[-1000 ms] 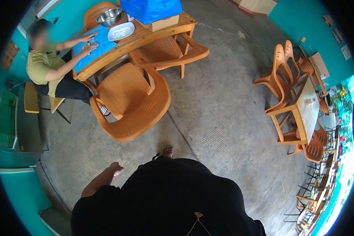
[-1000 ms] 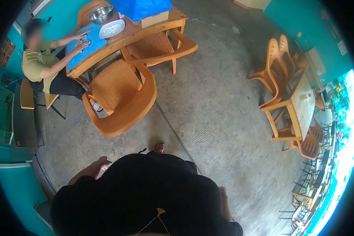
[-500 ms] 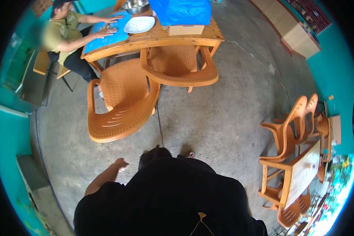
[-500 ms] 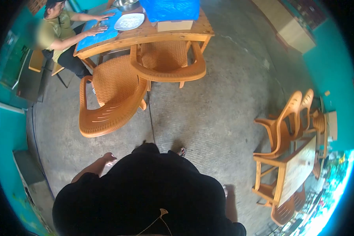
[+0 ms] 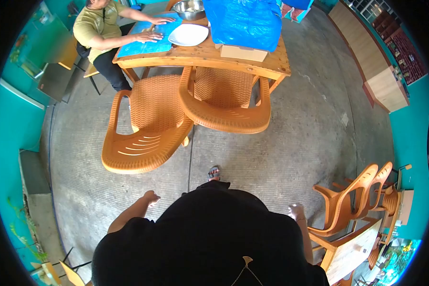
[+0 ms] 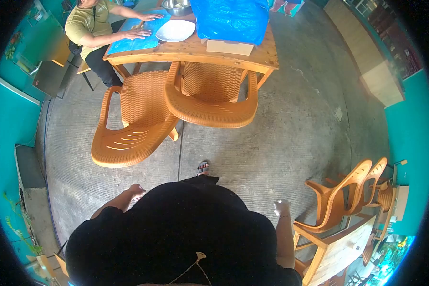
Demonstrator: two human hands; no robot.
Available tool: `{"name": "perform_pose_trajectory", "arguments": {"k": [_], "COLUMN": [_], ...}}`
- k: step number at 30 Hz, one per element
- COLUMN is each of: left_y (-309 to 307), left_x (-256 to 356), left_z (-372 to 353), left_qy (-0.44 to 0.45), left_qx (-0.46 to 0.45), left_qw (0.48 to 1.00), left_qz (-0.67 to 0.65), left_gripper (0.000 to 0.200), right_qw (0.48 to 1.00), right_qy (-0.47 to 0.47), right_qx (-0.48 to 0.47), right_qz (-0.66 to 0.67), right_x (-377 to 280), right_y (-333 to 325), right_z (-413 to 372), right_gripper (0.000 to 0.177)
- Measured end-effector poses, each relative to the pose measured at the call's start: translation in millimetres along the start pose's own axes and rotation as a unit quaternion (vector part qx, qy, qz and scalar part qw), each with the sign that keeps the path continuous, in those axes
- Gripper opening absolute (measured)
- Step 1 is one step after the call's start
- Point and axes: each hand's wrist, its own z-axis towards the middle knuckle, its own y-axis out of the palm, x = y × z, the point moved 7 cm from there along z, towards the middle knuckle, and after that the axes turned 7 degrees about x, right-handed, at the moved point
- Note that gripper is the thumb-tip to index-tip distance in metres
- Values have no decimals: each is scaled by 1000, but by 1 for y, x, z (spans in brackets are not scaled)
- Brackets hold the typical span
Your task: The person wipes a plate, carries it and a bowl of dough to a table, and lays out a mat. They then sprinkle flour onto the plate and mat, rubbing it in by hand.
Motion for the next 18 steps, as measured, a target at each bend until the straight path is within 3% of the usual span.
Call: {"name": "perform_pose_trajectory", "arguments": {"k": [5,11,13,17,18], "left_y": [-18,-24,-15,7,-2], "left_x": [65,95,86,67,83], "left_z": [-8,-8,-12,-11,-41], "left_qy": [40,86,55,26,-22], "left_qx": [14,34,48,31,23], "left_qw": [999,995,997,999,999], "left_qz": [22,42,-13,0,-28], "left_gripper": [34,37,35,35,34], "right_qw": [976,979,982,988,990], "right_qy": [-152,-105,-94,-82,-80], "right_qx": [-59,-69,-70,-73,-75], "right_qz": [-144,-163,-151,-108,-90], "right_x": [-20,14,15,2,-2], "right_y": [-2,9,13,23,26], "right_z": [-20,46,66,109,121], "right_gripper": [22,23,23,23,23]}}
